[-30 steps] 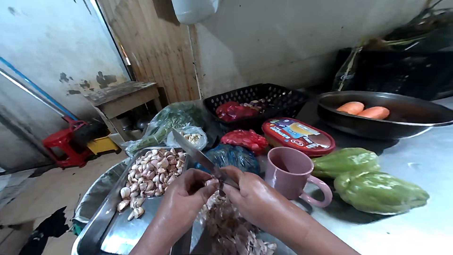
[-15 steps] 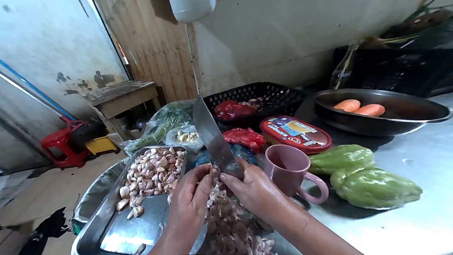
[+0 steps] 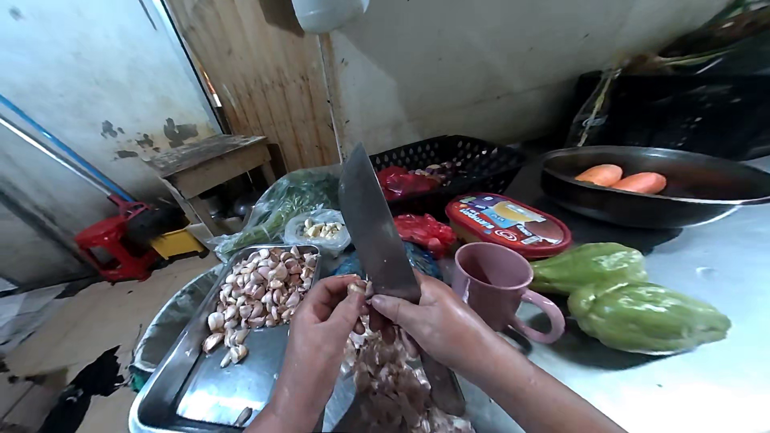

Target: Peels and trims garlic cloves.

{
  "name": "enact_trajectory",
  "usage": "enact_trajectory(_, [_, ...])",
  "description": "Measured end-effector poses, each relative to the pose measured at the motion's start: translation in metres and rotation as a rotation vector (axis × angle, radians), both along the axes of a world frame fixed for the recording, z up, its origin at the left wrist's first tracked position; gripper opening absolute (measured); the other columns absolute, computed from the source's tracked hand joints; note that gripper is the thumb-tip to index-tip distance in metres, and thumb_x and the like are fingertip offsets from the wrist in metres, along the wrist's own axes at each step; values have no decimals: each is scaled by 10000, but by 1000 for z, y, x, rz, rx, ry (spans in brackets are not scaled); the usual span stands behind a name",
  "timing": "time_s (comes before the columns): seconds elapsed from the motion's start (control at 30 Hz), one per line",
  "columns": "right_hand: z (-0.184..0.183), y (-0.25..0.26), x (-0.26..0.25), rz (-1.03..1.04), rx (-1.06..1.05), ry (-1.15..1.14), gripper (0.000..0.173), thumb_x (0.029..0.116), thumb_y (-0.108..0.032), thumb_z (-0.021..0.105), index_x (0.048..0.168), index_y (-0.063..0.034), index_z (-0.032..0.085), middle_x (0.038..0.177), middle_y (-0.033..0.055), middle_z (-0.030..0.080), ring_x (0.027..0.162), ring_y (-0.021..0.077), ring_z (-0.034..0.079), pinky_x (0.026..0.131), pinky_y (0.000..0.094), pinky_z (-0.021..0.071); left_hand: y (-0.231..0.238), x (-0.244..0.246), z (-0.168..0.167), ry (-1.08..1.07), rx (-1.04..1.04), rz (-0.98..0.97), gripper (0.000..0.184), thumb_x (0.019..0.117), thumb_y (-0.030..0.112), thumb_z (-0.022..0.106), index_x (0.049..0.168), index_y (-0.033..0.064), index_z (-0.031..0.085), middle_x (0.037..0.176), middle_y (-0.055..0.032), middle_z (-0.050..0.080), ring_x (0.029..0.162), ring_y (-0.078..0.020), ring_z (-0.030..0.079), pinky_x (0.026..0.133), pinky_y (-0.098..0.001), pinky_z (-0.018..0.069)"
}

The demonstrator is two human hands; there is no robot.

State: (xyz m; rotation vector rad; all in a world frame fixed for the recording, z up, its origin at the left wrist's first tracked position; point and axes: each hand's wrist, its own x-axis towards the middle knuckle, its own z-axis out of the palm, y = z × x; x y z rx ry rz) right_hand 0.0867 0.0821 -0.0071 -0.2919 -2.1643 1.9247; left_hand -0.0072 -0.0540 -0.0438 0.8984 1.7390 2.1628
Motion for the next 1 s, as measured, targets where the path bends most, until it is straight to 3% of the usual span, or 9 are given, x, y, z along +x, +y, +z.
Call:
enact_trajectory(0.1, [0, 2, -1, -27, -52, -18, 82, 1041, -96, 580, 1103, -69, 626, 785, -18, 699, 594, 35, 636, 500, 167, 497, -2, -3, 5, -129, 71, -34, 167, 957, 103, 559, 1048, 12, 667, 862, -72, 690, 698, -107, 659, 648, -243, 567])
enact_trajectory(0.23, [-3, 11, 0, -110, -54, 15, 111, 1047, -99, 568, 1135, -67, 628, 811, 6, 719, 605, 73, 649, 491, 191, 496, -8, -13, 16, -281, 139, 2, 282, 1046, 119, 386, 1041, 16, 649, 913, -111, 700, 743, -143, 673, 655, -257, 565])
enact_trajectory(0.3, [-4, 13, 0, -135, -8, 32, 119, 1048, -104, 565, 1132, -77, 645, 822, 1, 725, 589, 67, 633, 489, 188, 484, -10, -18, 16, -262, 120, 36, 268, 1063, 109, 390, 1049, 26, 645, 929, -111, 709, 752, -150, 685, 652, -263, 573])
enact_trajectory(0.37, [-6, 11, 0, -120, 135, 35, 130, 1044, -127, 566, 1127, -94, 661, 819, -35, 712, 570, 27, 597, 501, 175, 474, -12, -18, 13, -120, 6, 64, 189, 1033, 90, 485, 1089, 15, 649, 974, -110, 719, 791, -165, 700, 675, -281, 586])
enact_trajectory(0.43, [-10, 9, 0, -100, 330, -6, 171, 1050, -212, 563, 1144, -127, 677, 845, -48, 698, 644, 31, 614, 595, 213, 513, -12, -14, 9, 52, -152, 111, 176, 1013, 115, 573, 1136, 27, 663, 988, -75, 735, 827, -162, 724, 716, -294, 612])
enact_trajectory(0.57, [-5, 1, 1, -84, 580, -109, 323, 1067, -273, 539, 1354, -139, 605, 951, 87, 701, 840, 197, 682, 780, 404, 564, -7, -5, 1, 284, -249, 173, 188, 963, 142, 665, 1117, 35, 671, 927, -4, 727, 789, -66, 705, 718, -224, 600])
enact_trajectory(0.73, [-6, -6, 0, -62, 752, -113, 359, 1079, -235, 496, 1416, -170, 601, 1047, 120, 731, 955, 270, 709, 866, 465, 562, -4, -4, -8, 504, -285, 251, 220, 926, 198, 689, 1062, 25, 693, 881, 10, 709, 775, -1, 673, 713, -160, 568])
enact_trajectory(1.0, [-1, -12, -3, -44, 827, -184, 350, 1089, -207, 463, 1409, -148, 591, 1121, 134, 723, 1068, 295, 697, 948, 469, 540, -4, -10, -16, 924, -324, 405, 232, 922, 239, 664, 1005, 28, 715, 881, -37, 722, 798, -45, 684, 758, -190, 571])
